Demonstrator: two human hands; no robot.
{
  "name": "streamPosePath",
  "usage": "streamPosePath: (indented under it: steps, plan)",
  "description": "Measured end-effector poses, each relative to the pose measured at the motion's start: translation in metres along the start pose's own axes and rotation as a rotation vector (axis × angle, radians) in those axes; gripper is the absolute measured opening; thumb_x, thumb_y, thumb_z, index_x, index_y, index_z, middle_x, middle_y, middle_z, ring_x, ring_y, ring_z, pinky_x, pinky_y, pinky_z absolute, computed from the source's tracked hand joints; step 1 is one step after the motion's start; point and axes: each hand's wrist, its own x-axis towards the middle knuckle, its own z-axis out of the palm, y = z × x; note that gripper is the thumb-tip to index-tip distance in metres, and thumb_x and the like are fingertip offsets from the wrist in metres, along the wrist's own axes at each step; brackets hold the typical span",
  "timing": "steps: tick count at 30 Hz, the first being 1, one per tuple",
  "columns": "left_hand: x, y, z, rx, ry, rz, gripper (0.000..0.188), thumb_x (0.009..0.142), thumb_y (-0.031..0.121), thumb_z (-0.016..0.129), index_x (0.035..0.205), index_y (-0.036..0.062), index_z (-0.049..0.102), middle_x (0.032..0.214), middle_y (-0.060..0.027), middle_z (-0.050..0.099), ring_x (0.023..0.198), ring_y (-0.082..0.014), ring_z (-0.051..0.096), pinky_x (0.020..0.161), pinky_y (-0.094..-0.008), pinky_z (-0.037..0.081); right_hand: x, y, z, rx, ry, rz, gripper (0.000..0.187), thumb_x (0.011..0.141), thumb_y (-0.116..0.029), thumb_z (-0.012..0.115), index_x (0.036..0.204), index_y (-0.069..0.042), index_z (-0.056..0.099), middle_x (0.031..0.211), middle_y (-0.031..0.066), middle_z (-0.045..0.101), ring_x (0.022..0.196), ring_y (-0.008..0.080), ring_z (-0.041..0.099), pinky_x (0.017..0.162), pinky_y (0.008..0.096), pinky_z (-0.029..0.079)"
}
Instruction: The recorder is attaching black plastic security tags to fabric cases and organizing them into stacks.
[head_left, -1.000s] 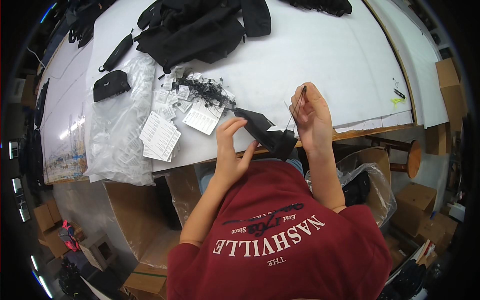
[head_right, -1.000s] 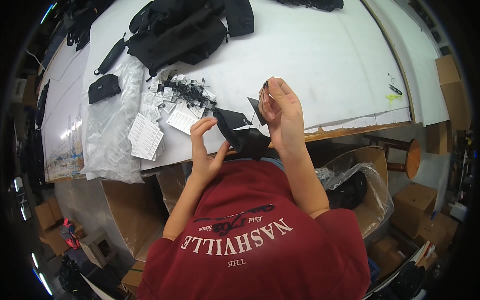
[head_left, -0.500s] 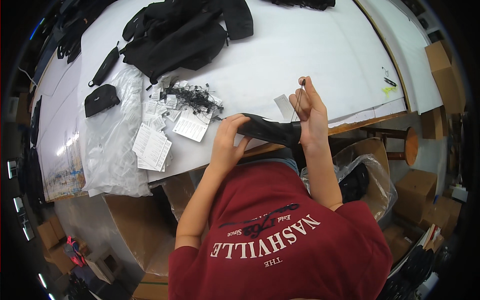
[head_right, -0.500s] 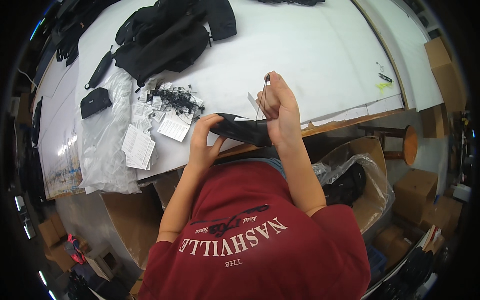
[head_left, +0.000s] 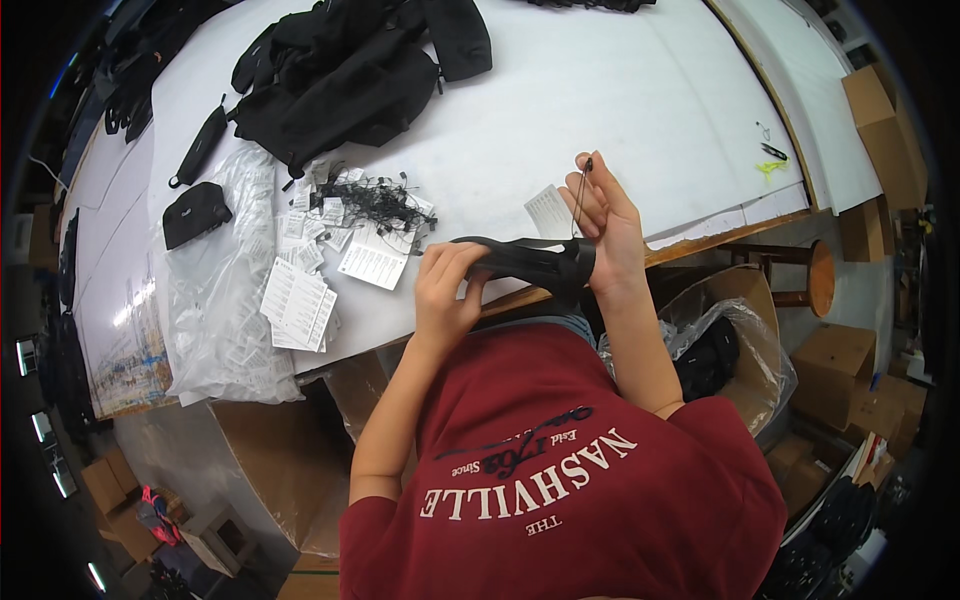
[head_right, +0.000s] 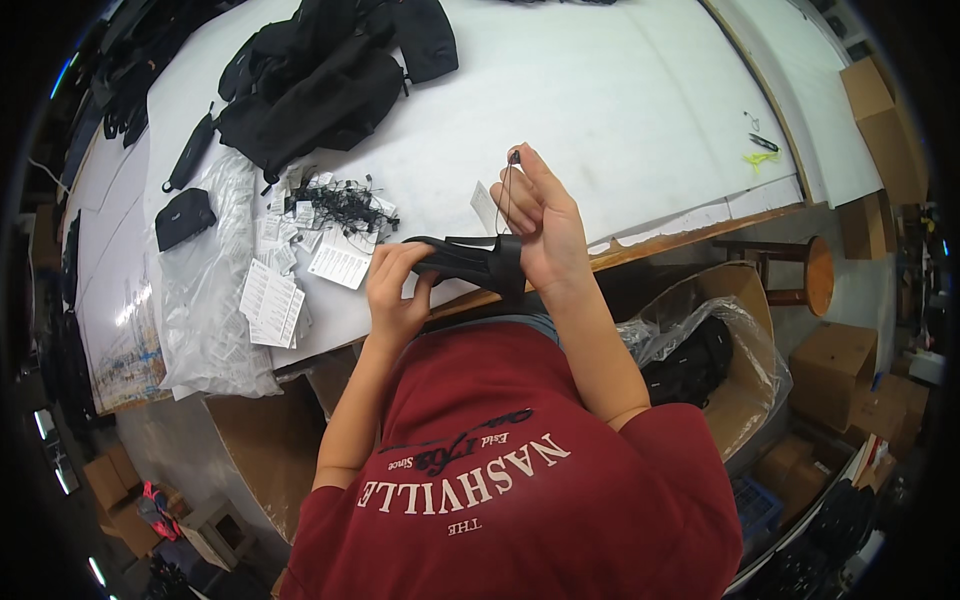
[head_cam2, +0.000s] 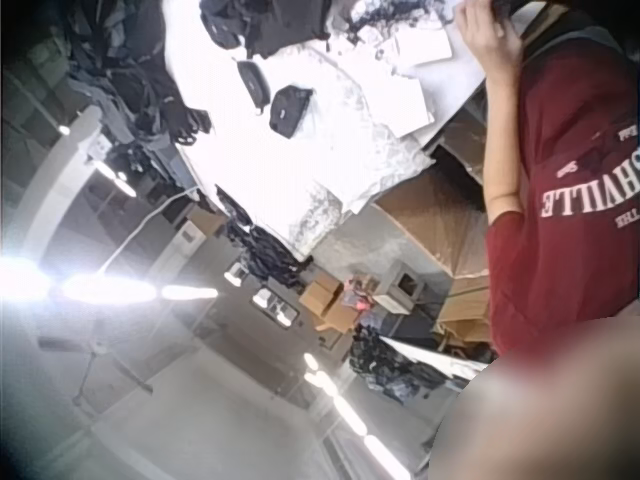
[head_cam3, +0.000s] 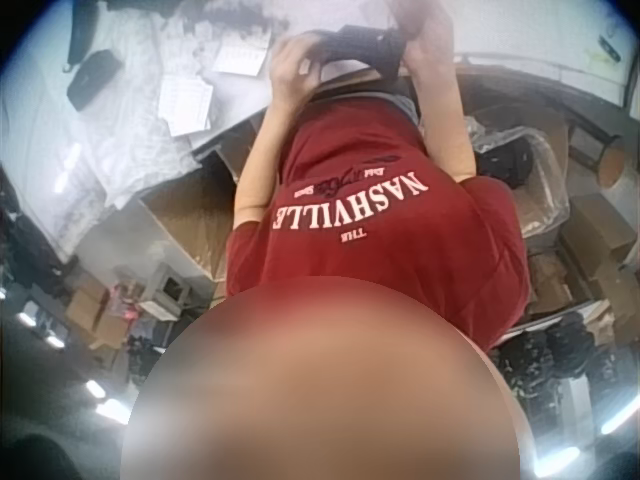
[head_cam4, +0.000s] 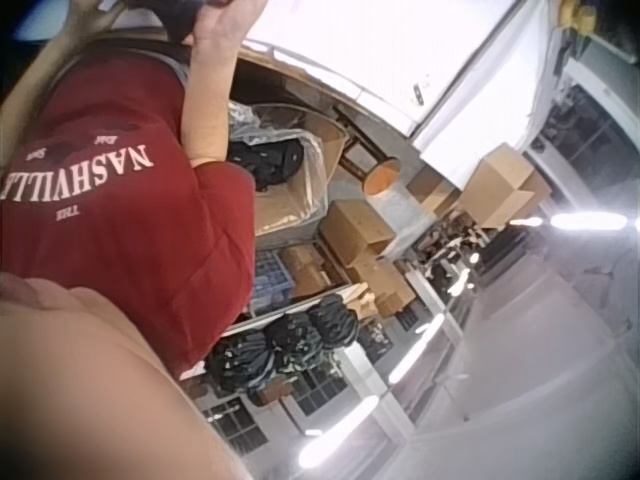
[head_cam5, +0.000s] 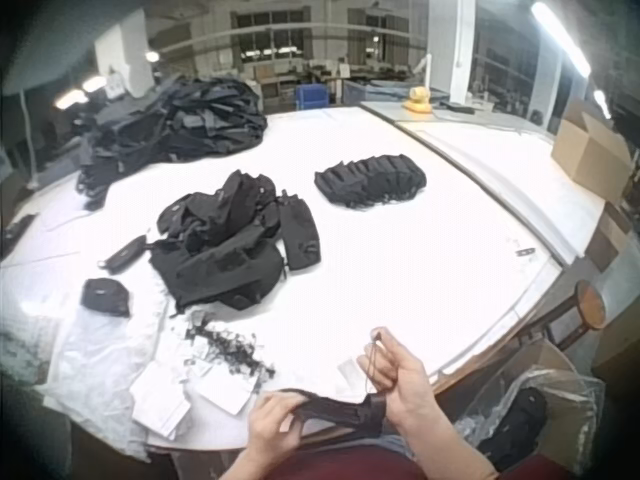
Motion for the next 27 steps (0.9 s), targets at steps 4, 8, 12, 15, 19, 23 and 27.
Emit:
streamPosePath:
  steps: [4,8,12,15,19,23,27]
  plan:
    - [0.001,0.0,0.006,0.019,0.019,0.002,0.031,0.066,-0.008,0.068,0.094,0.002,0.062,0.091,-0.0107,0.063,0.086,-0.0301,0.056,0.074,-0.0366,0.046,0.002,0.004,0.0,0.043,-0.035,0.028,0.021,0.095,-0.027,0.054,0.084,-0.01,0.056,0.052,-0.0083,0.024,0.047,0.0035,0.023,0.046,0.0203,0.018]
    - [-0.001,-0.002,0.003,-0.006,0.013,-0.003,0.03,0.066,-0.008,0.068,0.094,0.0019,0.062,0.09,-0.011,0.063,0.085,-0.03,0.056,0.073,-0.0363,0.046,0.005,0.004,-0.01,0.061,-0.067,0.053,0.021,0.095,-0.028,0.054,0.085,-0.01,0.056,0.055,-0.0081,0.028,0.049,0.0036,0.026,0.047,0.0203,0.021]
    - [0.001,0.008,-0.01,-0.052,-0.025,-0.024,0.03,0.067,-0.008,0.067,0.094,0.0013,0.062,0.089,-0.0117,0.063,0.083,-0.0288,0.058,0.072,-0.0347,0.047,0.007,0.01,-0.008,-0.161,-0.055,-0.13,0.026,0.097,-0.03,0.049,0.103,-0.006,0.058,0.083,-0.0005,0.056,0.074,0.0074,0.052,0.063,0.0208,0.04]
    - [0.0,0.027,-0.033,-0.205,-0.116,-0.208,0.023,0.072,-0.005,0.066,0.094,0.0003,0.061,0.088,-0.0116,0.063,0.082,-0.0249,0.059,0.073,-0.0313,0.046,0.016,0.017,-0.023,-0.393,-0.412,0.036,0.045,0.096,-0.036,0.048,0.124,-0.001,0.049,0.122,0.0119,0.054,0.111,0.0201,0.053,0.097,0.0353,0.04]
    - [-0.012,0.025,-0.056,-0.724,-0.234,-0.581,0.019,0.085,0.005,0.063,0.102,-0.0008,0.056,0.094,-0.006,0.061,0.089,-0.0123,0.055,0.078,-0.0238,0.041,0.001,0.033,-0.039,-0.836,-0.549,0.312,0.05,0.083,-0.014,0.063,0.129,0.0,0.048,0.123,0.0115,0.057,0.112,0.016,0.053,0.096,0.0316,0.042]
    - [-0.031,0.026,-0.083,-1.067,-0.321,-0.803,0.038,0.085,0.011,0.065,0.118,-0.0028,0.05,0.11,-0.0043,0.058,0.1,-0.0102,0.052,0.085,-0.0239,0.039,-0.007,0.035,-0.055,-0.876,-0.732,0.63,0.04,0.082,-0.011,0.068,0.12,0.001,0.058,0.108,0.0055,0.065,0.101,0.0114,0.057,0.09,0.0262,0.044]
    - [-0.056,0.026,-0.108,-1.363,-0.355,-0.801,0.058,0.079,0.01,0.069,0.129,-0.0081,0.045,0.12,-0.0121,0.057,0.11,-0.017,0.054,0.095,-0.0308,0.04,-0.014,0.011,-0.057,-0.693,-0.7,0.698,0.04,0.076,-0.008,0.074,0.113,0.001,0.061,0.091,0.0043,0.068,0.082,0.0063,0.059,0.079,0.0211,0.045]
